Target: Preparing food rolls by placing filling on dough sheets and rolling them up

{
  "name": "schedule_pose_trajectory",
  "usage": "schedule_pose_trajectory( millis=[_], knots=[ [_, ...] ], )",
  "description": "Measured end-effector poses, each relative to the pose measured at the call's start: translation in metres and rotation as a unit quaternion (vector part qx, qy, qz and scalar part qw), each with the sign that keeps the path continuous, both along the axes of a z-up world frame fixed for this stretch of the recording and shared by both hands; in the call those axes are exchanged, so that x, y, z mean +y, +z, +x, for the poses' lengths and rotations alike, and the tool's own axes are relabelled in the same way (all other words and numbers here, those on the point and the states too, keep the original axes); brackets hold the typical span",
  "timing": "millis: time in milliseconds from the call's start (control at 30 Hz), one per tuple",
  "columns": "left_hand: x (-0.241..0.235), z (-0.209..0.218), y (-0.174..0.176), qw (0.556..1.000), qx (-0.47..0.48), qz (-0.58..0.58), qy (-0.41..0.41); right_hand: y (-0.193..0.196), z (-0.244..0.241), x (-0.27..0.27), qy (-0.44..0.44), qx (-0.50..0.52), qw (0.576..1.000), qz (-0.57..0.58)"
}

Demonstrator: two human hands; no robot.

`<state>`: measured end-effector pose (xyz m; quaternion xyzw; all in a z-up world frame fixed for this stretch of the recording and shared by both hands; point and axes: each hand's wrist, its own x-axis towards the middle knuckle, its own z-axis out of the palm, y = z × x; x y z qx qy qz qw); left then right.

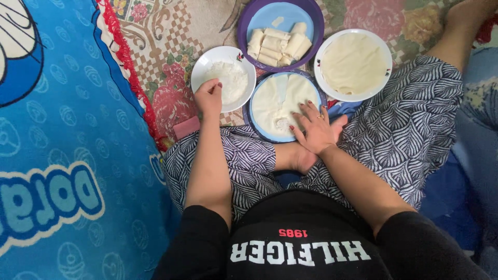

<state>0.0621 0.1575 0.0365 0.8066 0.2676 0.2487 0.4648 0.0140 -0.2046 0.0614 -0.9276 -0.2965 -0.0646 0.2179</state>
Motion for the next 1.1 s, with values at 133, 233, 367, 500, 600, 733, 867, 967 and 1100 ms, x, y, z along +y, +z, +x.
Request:
schedule_pose_trajectory(
  millis=[133,233,367,500,600,733,867,967,1100],
  knots=[
    [0.005,-0.003,0.006,0.999,-0.009,-0.037,-0.011,-0.001,0.0,0.0,-0.005,0.004,1.0,-0.011],
    [-0.016,-0.015,0.042,0.996,-0.03,-0.076,-0.03,-0.001,0.0,0.0,0.0,0.002,1.0,-0.012],
    [-0.06,-0.034,0.082,0.988,-0.031,-0.12,-0.091,0.0,-0.001,-0.001,-0.006,0.012,1.0,-0.001],
    [-0.104,-0.046,0.083,0.977,-0.042,-0.095,-0.184,-0.001,-0.001,-0.003,-0.001,0.015,1.0,0.003],
    [-0.141,-0.05,0.051,0.966,-0.03,-0.044,-0.252,-0.011,-0.001,-0.006,-0.007,0.007,1.0,0.0],
    [-0.162,-0.055,0.0,0.945,0.007,0.05,-0.324,-0.023,0.0,-0.008,-0.012,-0.01,1.0,-0.012],
    [-0.16,-0.055,-0.042,0.902,0.069,0.193,-0.38,-0.018,-0.002,-0.007,-0.002,-0.02,1.0,0.002],
    [-0.155,-0.059,-0.036,0.894,0.07,0.22,-0.384,-0.018,-0.003,-0.006,0.009,-0.032,0.999,0.01],
    [-0.144,-0.067,0.0,0.906,0.039,0.188,-0.377,-0.016,-0.002,-0.006,0.004,-0.03,0.999,0.018]
  ],
)
